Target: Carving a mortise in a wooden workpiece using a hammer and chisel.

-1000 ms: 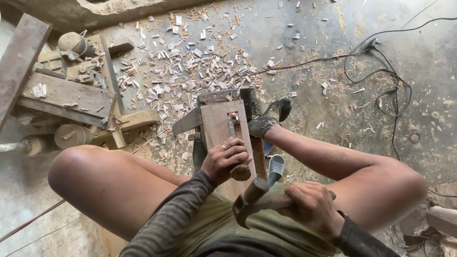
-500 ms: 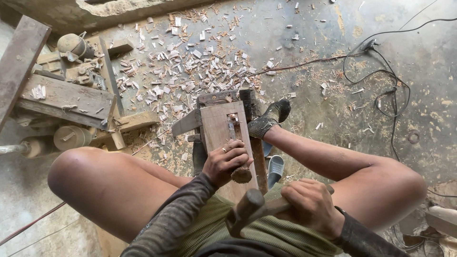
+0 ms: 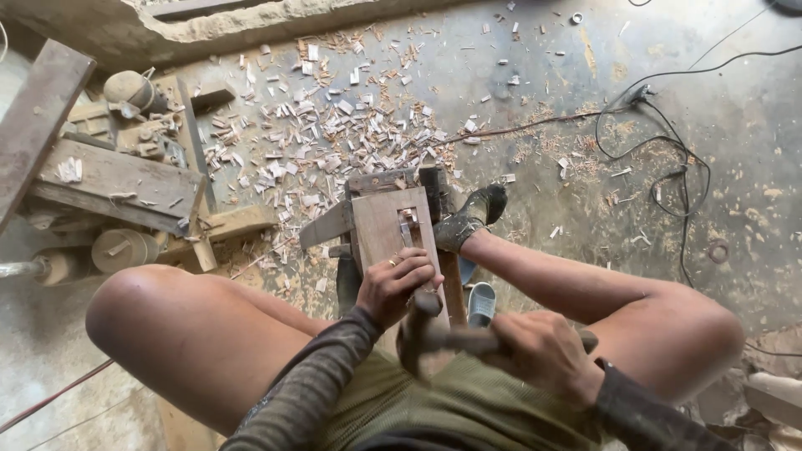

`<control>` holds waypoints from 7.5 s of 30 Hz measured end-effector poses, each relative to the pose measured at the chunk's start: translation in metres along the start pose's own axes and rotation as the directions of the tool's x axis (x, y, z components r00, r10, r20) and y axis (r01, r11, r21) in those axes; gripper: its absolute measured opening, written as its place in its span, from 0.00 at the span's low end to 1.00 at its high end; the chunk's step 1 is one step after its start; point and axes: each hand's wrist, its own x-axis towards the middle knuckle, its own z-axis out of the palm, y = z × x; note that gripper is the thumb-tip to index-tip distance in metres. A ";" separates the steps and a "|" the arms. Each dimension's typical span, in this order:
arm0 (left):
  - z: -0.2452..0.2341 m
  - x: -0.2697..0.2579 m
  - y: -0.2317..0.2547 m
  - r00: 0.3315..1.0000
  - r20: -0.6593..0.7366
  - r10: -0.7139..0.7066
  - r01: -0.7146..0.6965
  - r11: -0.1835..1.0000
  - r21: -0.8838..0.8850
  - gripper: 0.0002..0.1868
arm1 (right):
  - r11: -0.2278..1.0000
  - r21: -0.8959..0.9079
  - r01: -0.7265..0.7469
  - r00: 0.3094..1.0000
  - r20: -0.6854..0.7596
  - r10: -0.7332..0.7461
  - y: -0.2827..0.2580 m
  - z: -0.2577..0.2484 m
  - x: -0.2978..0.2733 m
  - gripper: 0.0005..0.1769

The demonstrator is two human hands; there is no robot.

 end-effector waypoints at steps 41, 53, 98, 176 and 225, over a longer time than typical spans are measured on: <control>0.015 -0.017 0.006 0.991 0.059 0.116 -0.123 0.981 0.147 0.10 | 0.927 0.255 -0.274 0.919 -0.215 0.330 -0.032 -0.038 -0.007 0.12; 0.018 -0.020 0.005 0.991 0.085 0.107 -0.118 0.984 0.137 0.11 | 0.943 0.221 -0.250 0.929 -0.220 0.298 -0.021 -0.029 -0.003 0.15; 0.021 -0.032 -0.008 0.973 0.191 0.131 -0.183 0.941 0.285 0.10 | 0.879 -0.339 0.335 0.938 0.031 -0.346 -0.003 -0.018 0.017 0.25; 0.013 -0.023 -0.016 0.959 0.221 0.175 -0.202 0.974 0.104 0.06 | 0.846 -0.275 0.457 0.853 -0.133 -0.505 0.011 0.023 -0.012 0.23; 0.017 0.079 -0.172 0.607 0.332 -0.722 0.773 0.634 -0.035 0.29 | 0.729 0.422 -0.539 0.577 -0.445 0.685 0.038 0.026 0.015 0.23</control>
